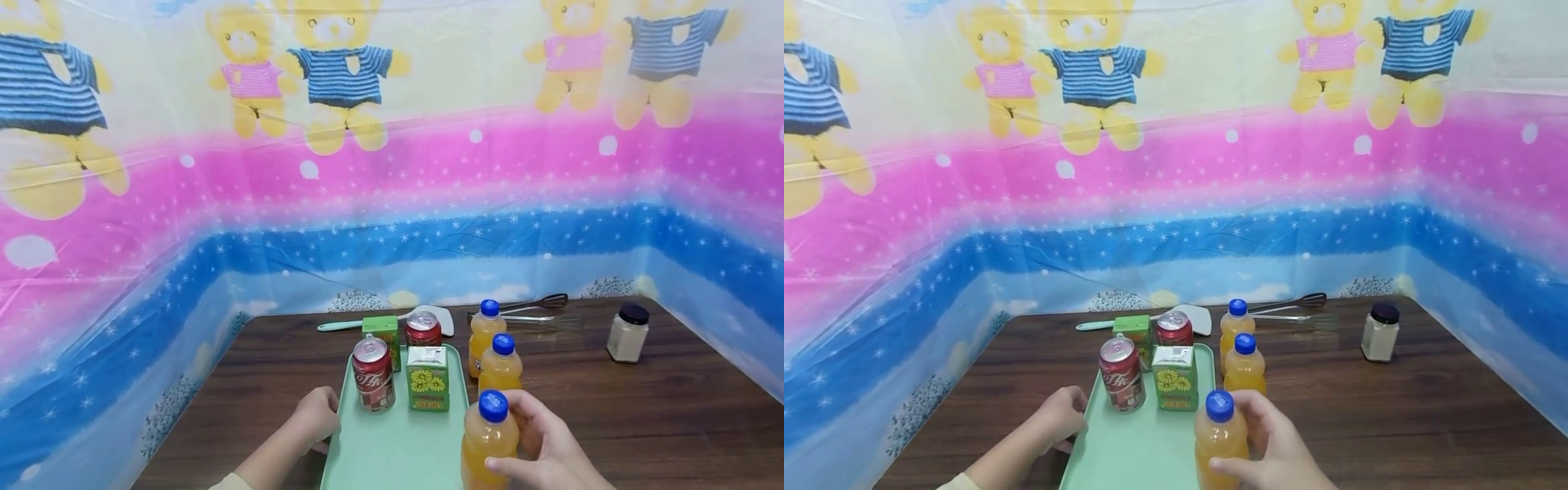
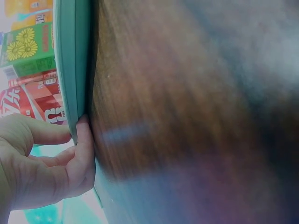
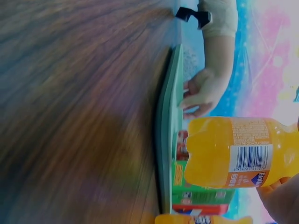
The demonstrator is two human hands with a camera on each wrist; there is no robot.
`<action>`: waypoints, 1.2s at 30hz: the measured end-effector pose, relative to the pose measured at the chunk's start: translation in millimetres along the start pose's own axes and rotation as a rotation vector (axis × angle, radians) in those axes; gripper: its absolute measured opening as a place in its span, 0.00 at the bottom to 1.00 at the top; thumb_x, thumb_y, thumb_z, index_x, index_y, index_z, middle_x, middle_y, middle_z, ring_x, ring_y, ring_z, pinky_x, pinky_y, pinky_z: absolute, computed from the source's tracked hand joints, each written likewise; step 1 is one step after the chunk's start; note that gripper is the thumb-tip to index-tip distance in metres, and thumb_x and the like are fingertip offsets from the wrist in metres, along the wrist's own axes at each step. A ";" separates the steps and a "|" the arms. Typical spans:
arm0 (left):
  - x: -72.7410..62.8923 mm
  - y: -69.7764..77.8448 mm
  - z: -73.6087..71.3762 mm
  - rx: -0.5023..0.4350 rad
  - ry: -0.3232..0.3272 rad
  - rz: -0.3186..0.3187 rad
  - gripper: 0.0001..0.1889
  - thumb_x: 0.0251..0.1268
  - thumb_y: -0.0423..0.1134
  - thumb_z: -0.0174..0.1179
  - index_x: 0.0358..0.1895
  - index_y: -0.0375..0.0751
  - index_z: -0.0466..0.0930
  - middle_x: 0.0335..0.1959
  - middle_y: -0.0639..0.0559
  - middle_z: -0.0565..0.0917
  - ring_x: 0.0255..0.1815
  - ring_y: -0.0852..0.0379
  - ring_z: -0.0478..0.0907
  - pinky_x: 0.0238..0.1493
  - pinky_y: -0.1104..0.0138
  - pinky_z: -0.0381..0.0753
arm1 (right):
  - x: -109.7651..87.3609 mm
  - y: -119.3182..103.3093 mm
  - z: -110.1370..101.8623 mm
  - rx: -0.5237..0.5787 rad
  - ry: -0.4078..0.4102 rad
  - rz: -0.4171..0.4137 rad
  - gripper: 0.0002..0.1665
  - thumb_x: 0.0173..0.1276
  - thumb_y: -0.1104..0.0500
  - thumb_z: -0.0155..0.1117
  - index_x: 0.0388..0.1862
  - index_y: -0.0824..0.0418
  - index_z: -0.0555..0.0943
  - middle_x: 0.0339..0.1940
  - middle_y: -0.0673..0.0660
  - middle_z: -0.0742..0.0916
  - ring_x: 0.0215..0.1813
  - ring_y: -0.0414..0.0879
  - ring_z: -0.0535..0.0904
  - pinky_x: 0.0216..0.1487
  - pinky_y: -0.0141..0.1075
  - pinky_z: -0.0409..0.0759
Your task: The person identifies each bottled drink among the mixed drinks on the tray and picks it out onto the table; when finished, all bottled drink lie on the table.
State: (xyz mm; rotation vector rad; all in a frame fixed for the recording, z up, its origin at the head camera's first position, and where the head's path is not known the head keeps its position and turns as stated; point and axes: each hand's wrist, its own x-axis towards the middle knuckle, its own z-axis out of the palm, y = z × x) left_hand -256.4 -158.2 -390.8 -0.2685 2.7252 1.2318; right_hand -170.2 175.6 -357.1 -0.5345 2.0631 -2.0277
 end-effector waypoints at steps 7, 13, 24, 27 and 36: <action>0.2 -0.4 0.2 -0.011 -0.006 0.024 0.11 0.46 0.17 0.53 0.34 0.30 0.69 0.30 0.39 0.71 0.29 0.46 0.76 0.17 0.58 0.82 | -6.4 -0.1 -14.7 -0.083 0.063 -0.020 0.36 0.60 0.62 0.67 0.62 0.68 0.61 0.57 0.64 0.75 0.55 0.50 0.76 0.53 0.36 0.77; 0.5 -0.6 -0.1 -0.013 -0.007 0.025 0.11 0.45 0.17 0.53 0.34 0.30 0.70 0.30 0.39 0.71 0.29 0.46 0.76 0.17 0.59 0.82 | -11.5 4.3 -25.6 -0.100 0.073 -0.039 0.33 0.60 0.65 0.66 0.60 0.67 0.62 0.55 0.64 0.76 0.53 0.47 0.77 0.52 0.35 0.78; 0.6 -1.7 -0.3 0.002 0.001 -0.001 0.11 0.46 0.17 0.54 0.35 0.30 0.70 0.29 0.39 0.71 0.28 0.47 0.76 0.17 0.61 0.82 | -14.2 16.4 -32.1 -0.018 0.013 -0.060 0.29 0.60 0.67 0.64 0.58 0.60 0.65 0.53 0.60 0.78 0.53 0.50 0.78 0.52 0.38 0.78; 0.2 -2.1 0.2 0.000 -0.004 0.002 0.11 0.46 0.17 0.54 0.35 0.30 0.70 0.30 0.39 0.71 0.28 0.46 0.76 0.17 0.60 0.82 | -14.1 18.2 -32.7 -0.013 0.003 -0.060 0.29 0.60 0.67 0.64 0.58 0.59 0.65 0.53 0.60 0.77 0.53 0.51 0.78 0.52 0.38 0.78; -0.1 -1.3 -0.5 -0.008 -0.006 -0.001 0.12 0.45 0.17 0.53 0.34 0.31 0.70 0.30 0.39 0.71 0.29 0.46 0.76 0.17 0.60 0.82 | -10.3 21.1 -36.4 -0.023 0.006 -0.041 0.30 0.61 0.67 0.63 0.60 0.66 0.62 0.54 0.62 0.77 0.53 0.50 0.77 0.53 0.37 0.78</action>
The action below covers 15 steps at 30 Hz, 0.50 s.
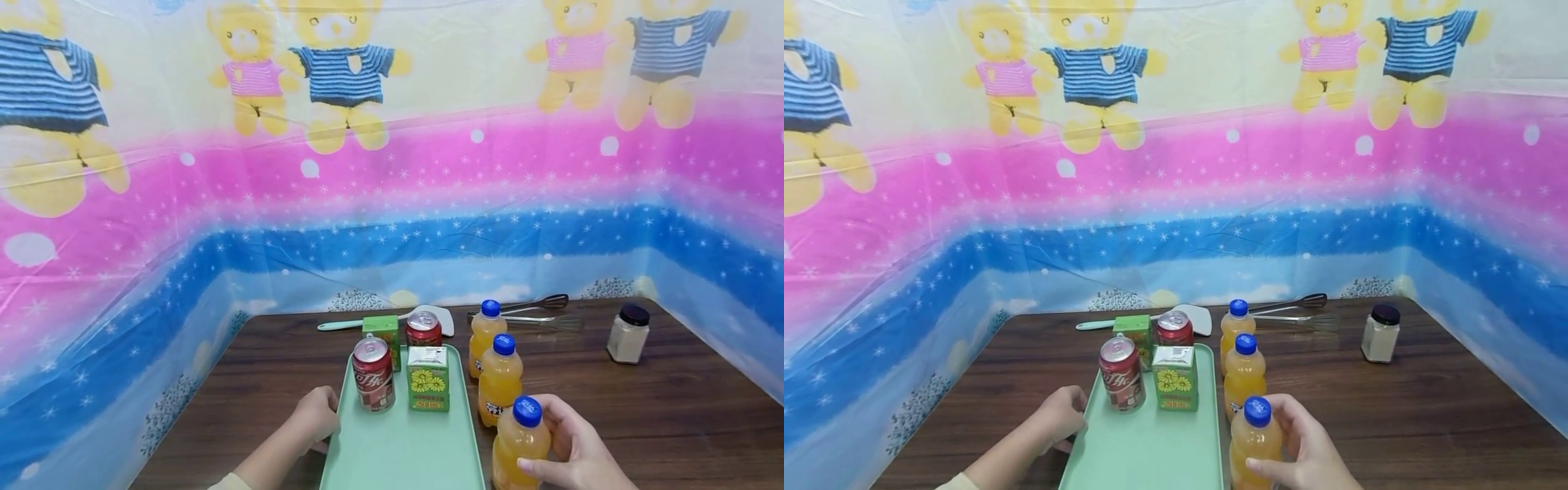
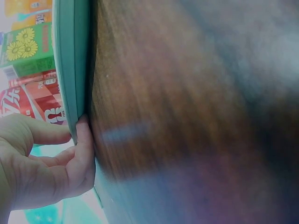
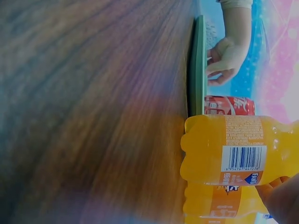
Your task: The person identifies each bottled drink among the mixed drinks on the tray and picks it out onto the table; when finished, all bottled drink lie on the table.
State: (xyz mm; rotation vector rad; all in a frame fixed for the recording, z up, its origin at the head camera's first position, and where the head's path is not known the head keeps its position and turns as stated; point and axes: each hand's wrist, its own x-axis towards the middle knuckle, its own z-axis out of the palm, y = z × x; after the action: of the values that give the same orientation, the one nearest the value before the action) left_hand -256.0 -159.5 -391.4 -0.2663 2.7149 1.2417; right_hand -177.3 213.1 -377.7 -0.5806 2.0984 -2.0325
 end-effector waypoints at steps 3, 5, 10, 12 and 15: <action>1.0 -0.5 0.2 -0.005 -0.003 -0.003 0.12 0.44 0.17 0.53 0.34 0.31 0.70 0.30 0.39 0.71 0.29 0.46 0.76 0.17 0.60 0.82 | 2.1 1.1 -3.1 -0.024 -0.029 -0.041 0.29 0.62 0.68 0.61 0.60 0.68 0.61 0.54 0.62 0.77 0.53 0.50 0.77 0.53 0.37 0.78; 1.6 -0.7 0.0 -0.007 -0.005 -0.002 0.12 0.44 0.17 0.53 0.35 0.31 0.70 0.30 0.39 0.71 0.29 0.46 0.76 0.17 0.60 0.82 | 4.1 1.3 -5.8 -0.023 -0.055 -0.054 0.29 0.62 0.69 0.60 0.60 0.69 0.61 0.53 0.61 0.78 0.53 0.51 0.77 0.53 0.38 0.78; 1.4 -0.6 0.6 -0.009 -0.001 0.007 0.12 0.45 0.17 0.53 0.35 0.31 0.70 0.30 0.39 0.71 0.28 0.47 0.76 0.17 0.60 0.82 | 7.3 2.8 -12.7 0.004 -0.128 -0.078 0.30 0.64 0.70 0.58 0.62 0.70 0.59 0.54 0.60 0.78 0.54 0.51 0.77 0.53 0.39 0.78; 0.8 -1.3 1.2 -0.011 0.002 0.015 0.12 0.45 0.17 0.53 0.35 0.31 0.70 0.30 0.39 0.71 0.29 0.46 0.75 0.17 0.60 0.82 | 8.2 3.0 -14.2 0.001 -0.142 -0.075 0.31 0.64 0.70 0.58 0.63 0.70 0.58 0.55 0.59 0.78 0.55 0.51 0.76 0.54 0.38 0.77; 0.8 -2.9 0.8 -0.014 0.002 0.027 0.12 0.45 0.17 0.54 0.35 0.30 0.70 0.30 0.39 0.72 0.29 0.46 0.76 0.18 0.59 0.82 | 9.6 2.1 -15.3 -0.034 -0.157 -0.077 0.32 0.63 0.70 0.59 0.63 0.69 0.57 0.56 0.60 0.77 0.56 0.50 0.75 0.54 0.38 0.77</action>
State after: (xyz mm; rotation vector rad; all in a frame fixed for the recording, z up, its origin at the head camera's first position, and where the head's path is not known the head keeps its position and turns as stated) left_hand -256.1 -160.8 -394.2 -0.2334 2.7211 1.2693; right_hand -192.2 223.6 -377.4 -0.8103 2.0522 -1.9240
